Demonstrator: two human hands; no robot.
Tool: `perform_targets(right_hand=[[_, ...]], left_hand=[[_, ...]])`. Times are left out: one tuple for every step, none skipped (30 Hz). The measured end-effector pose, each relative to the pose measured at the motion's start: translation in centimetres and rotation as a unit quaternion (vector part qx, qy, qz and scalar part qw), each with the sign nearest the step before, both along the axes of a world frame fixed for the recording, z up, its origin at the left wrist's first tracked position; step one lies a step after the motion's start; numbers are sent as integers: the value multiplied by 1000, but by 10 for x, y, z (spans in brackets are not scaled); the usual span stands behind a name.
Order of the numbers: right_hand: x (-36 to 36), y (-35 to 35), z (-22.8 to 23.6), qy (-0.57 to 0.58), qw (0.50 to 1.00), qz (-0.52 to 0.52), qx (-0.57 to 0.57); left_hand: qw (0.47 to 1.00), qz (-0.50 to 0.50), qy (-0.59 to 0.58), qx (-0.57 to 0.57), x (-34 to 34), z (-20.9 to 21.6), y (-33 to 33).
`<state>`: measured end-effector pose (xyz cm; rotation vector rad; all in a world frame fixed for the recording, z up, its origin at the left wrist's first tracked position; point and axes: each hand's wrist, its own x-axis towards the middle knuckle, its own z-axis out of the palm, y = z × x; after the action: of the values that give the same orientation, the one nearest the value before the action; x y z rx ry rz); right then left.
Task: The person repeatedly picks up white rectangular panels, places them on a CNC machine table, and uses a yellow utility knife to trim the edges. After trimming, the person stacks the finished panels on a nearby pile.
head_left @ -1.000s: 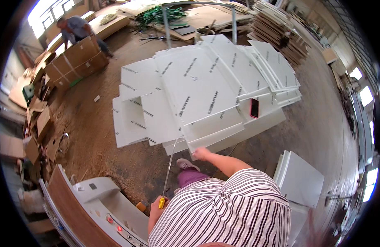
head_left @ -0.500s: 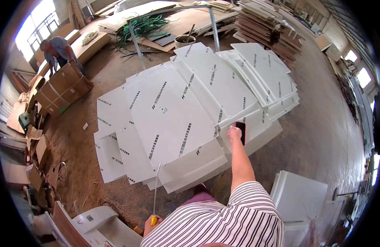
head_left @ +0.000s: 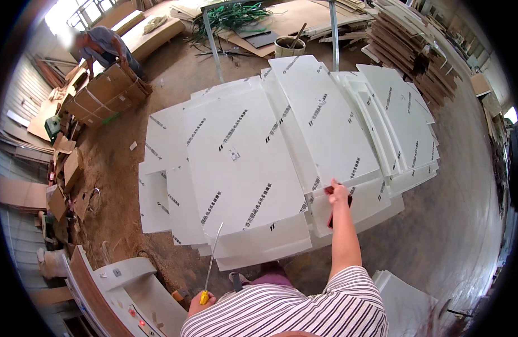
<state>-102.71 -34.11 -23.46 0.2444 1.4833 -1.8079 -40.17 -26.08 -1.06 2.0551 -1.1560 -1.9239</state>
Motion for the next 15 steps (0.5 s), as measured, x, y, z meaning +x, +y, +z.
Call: perform_targets(right_hand=[[16, 0, 7, -6, 999, 30, -7], [56, -12, 48, -19, 996, 78, -26], [89, -19, 81, -24, 993, 113, -36], [113, -19, 79, -53, 990, 118, -59], [139, -17, 74, -83, 985, 125, -83], [171, -18, 89, -114, 981, 117, -101], [203, -17, 102, -145, 976, 109, -120], [231, -11, 97, -165, 973, 102, -125], [259, -3, 87, -185, 969, 96, -129], [285, 7, 76, -207, 962, 115, -139], [304, 18, 69, -228, 953, 135, -148], [308, 29, 70, -253, 937, 219, -102], [311, 42, 74, -277, 912, 298, -56], [309, 53, 78, -298, 878, 374, -10], [293, 60, 76, -83, 890, 447, 37]], left_hand=[[1000, -21, 10, -13, 5, -15, -1], [999, -33, 18, -28, 12, -32, 4], [998, -51, 14, -41, 1, -22, 1], [995, -78, 11, -55, -15, -9, -12], [994, -88, -10, -63, -24, -6, -18], [994, -85, 2, -71, -25, -8, -19], [993, -82, 14, -80, -25, -13, -20], [992, -83, 25, -89, -26, -14, -23], [989, -103, 5, -103, -37, 2, -29], [989, -104, 6, -107, -35, 3, -27], [988, -103, 8, -110, -32, 3, -25], [988, -101, 11, -114, -30, 3, -21], [991, -99, -7, -95, -24, 2, -19], [990, -99, -2, -96, -18, 2, -16], [990, -99, 2, -98, -10, 2, -13]])
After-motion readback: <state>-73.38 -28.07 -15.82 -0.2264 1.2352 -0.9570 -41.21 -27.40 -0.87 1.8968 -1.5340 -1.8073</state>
